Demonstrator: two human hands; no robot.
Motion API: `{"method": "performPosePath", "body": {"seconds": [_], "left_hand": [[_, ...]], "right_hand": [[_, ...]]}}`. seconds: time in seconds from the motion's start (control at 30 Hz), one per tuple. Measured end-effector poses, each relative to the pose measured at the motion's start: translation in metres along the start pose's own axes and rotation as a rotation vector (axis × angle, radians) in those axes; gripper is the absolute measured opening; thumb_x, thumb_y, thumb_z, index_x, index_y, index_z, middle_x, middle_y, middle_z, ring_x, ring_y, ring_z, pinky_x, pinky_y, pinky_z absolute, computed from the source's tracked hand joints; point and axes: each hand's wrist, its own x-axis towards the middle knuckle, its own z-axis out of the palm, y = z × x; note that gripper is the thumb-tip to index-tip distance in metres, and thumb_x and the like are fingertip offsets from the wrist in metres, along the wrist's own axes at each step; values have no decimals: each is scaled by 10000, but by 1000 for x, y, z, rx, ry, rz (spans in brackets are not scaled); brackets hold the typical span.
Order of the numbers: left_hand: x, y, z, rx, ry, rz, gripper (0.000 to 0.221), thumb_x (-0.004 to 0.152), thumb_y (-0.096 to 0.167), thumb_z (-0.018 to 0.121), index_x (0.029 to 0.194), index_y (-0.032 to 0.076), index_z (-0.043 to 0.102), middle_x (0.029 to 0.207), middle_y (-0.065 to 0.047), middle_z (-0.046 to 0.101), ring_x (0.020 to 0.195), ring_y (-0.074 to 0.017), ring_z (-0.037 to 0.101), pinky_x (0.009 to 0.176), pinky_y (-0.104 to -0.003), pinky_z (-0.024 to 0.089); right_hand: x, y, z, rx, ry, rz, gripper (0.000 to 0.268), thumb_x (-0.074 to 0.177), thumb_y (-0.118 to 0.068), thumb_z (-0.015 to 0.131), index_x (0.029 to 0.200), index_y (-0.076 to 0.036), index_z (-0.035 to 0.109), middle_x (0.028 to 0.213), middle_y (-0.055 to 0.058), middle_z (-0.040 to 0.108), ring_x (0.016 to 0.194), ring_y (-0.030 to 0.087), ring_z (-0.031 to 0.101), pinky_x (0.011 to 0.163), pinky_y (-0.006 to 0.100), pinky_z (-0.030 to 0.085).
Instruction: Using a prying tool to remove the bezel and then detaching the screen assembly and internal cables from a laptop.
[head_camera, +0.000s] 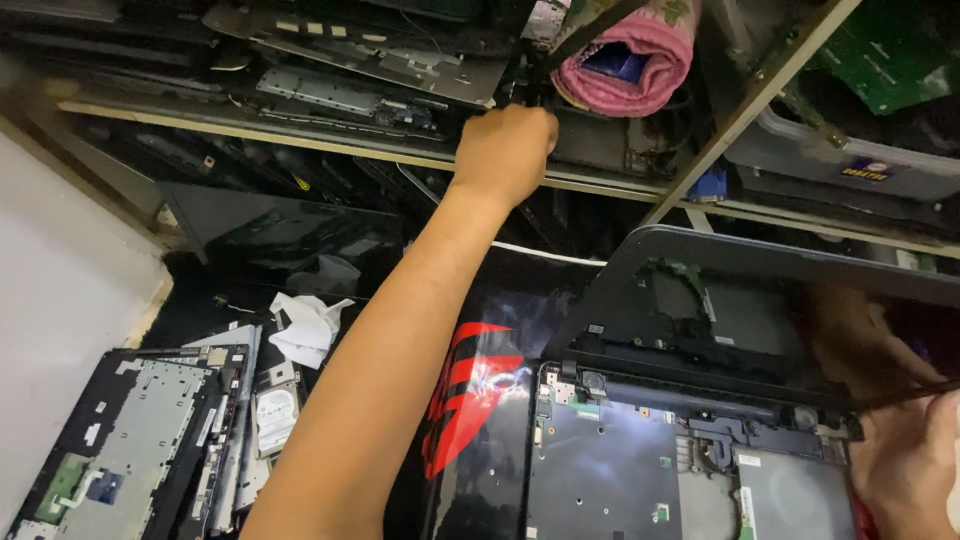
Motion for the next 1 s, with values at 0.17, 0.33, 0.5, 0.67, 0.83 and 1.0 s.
{"method": "performPosePath", "body": {"seconds": [0.17, 0.33, 0.5, 0.67, 0.83, 1.0], "left_hand": [[6, -1, 11, 56, 45, 43, 333, 665, -149, 599, 666, 184, 588, 610, -33, 586, 543, -321, 597, 462, -438, 412], [9, 2, 16, 223, 84, 92, 297, 667, -146, 608, 751, 139, 621, 660, -68, 621, 536, -307, 607, 438, -441, 459], [18, 4, 27, 257, 67, 102, 310, 642, -154, 657, 729, 139, 611, 646, -59, 618, 541, -311, 619, 440, -443, 466], [20, 10, 22, 319, 32, 97, 333, 588, -179, 676, 632, 138, 583, 586, -38, 577, 498, -288, 583, 421, -424, 448], [23, 13, 24, 385, -24, 136, 319, 582, -141, 717, 609, 158, 607, 592, -35, 610, 513, -287, 607, 436, -415, 468], [27, 7, 32, 428, 32, 209, 309, 577, -124, 720, 610, 162, 608, 614, -26, 625, 529, -287, 610, 427, -416, 466]], "right_hand": [[-1, -4, 3, -7, 23, 38, 991, 917, -764, 231, 1658, -109, 177, 1697, 199, 263, 1556, 371, 287, 1185, 566, 274], [9, 32, -28, 804, -107, -56, 739, 1084, -378, 759, 1645, 58, 553, 1567, 311, 646, 1414, 414, 649, 1092, 484, 593], [5, 20, -18, 950, -156, -50, 730, 1070, -276, 736, 1632, 137, 521, 1567, 382, 610, 1405, 491, 616, 1107, 545, 528], [6, 24, -21, 749, -104, -55, 736, 1094, -417, 698, 1655, 30, 537, 1589, 263, 650, 1418, 376, 668, 1115, 448, 574], [3, 7, -7, 45, -2, 13, 933, 962, -734, 235, 1672, -129, 192, 1689, 189, 281, 1549, 349, 305, 1222, 500, 269], [0, 0, -2, 45, 5, 17, 951, 948, -752, 256, 1663, -125, 214, 1682, 176, 302, 1544, 336, 323, 1229, 488, 282]]}}
